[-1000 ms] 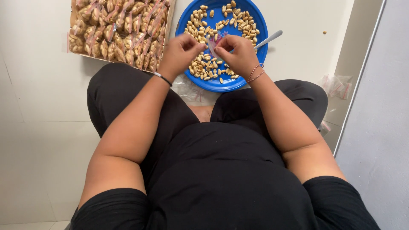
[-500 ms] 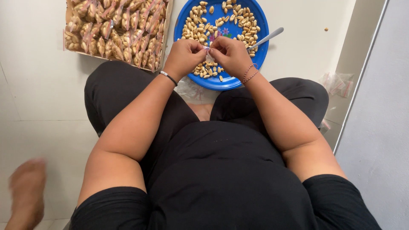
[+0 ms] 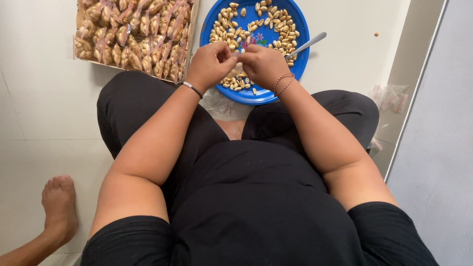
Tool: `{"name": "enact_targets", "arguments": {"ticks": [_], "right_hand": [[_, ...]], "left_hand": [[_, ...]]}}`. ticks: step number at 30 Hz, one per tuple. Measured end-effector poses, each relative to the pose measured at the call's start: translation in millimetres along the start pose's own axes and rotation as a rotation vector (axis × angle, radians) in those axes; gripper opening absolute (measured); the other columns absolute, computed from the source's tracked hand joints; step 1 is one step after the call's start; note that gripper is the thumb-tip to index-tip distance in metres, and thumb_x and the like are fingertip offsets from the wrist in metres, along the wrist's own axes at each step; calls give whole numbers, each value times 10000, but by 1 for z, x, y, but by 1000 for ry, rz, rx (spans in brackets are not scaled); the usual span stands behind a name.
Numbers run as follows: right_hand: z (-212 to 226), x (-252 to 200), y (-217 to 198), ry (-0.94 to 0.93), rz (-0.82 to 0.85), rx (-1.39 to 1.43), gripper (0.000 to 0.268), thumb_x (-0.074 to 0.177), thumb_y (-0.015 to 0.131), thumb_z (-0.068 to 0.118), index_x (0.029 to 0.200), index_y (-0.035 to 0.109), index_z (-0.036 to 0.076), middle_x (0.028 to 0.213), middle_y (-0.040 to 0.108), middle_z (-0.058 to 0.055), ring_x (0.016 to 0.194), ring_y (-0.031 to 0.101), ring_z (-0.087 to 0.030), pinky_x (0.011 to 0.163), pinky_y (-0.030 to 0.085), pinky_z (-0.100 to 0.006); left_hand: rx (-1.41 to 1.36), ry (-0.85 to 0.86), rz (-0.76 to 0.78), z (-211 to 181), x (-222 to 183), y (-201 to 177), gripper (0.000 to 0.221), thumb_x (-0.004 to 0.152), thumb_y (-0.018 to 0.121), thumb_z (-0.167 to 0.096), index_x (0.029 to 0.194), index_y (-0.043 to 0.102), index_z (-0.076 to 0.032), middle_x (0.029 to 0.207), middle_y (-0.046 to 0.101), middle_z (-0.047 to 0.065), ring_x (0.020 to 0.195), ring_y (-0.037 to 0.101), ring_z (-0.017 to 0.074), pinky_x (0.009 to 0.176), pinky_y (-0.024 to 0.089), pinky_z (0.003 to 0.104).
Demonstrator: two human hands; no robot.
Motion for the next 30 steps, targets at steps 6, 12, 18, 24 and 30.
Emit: {"name": "enact_targets", "arguments": {"ticks": [6,12,18,24,30], "right_hand": [[-20,-3,-4,119,-21,109,154,905,712,132,1023,808,150,968,736,-9,714,679,-220,600,557,-318],[-10,2,-16,116,-24,171,145,936,693,155,1038,793,132,943,709,-26,721,660,-223,588,536,-320],[-10,5,-19,84,-70,352,40,902,838,123,922,809,103,991,641,-39,772,611,-146,658,541,-260],[-46,5,-33,74,-144,405,179,887,852,22,1024,740,53,1091,660,-98,943,660,-228,862,581,-334],[-244,-79,1,522,-353,162,338,988,780,177,1268,642,46,1216,681,-165,1107,673,-335,925,579,-431]], "left_hand": [[546,359,-80,-26,-6,20,767,746,898,-410,1400,588,-156,1273,689,31,1212,611,225,1107,315,497],[576,371,-154,-18,-5,27,520,857,811,-336,1316,653,-150,1245,718,-10,1240,600,221,1168,202,581],[552,341,-167,-15,-3,23,458,845,803,-315,1253,673,-153,1225,724,-16,1229,605,222,1170,187,581],[487,258,-145,-12,2,14,489,839,837,-305,1278,666,-174,1193,722,-1,1212,618,215,1178,195,581],[404,215,-220,-11,7,-10,495,824,878,-291,1251,652,-186,1180,742,-10,1186,646,225,1148,255,607]]}}
Point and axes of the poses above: each hand's wrist, its own x-axis towards the middle knuckle, its own y-axis out of the palm, z = x × y, the point moved 9 cm from there along x, towards the middle knuckle
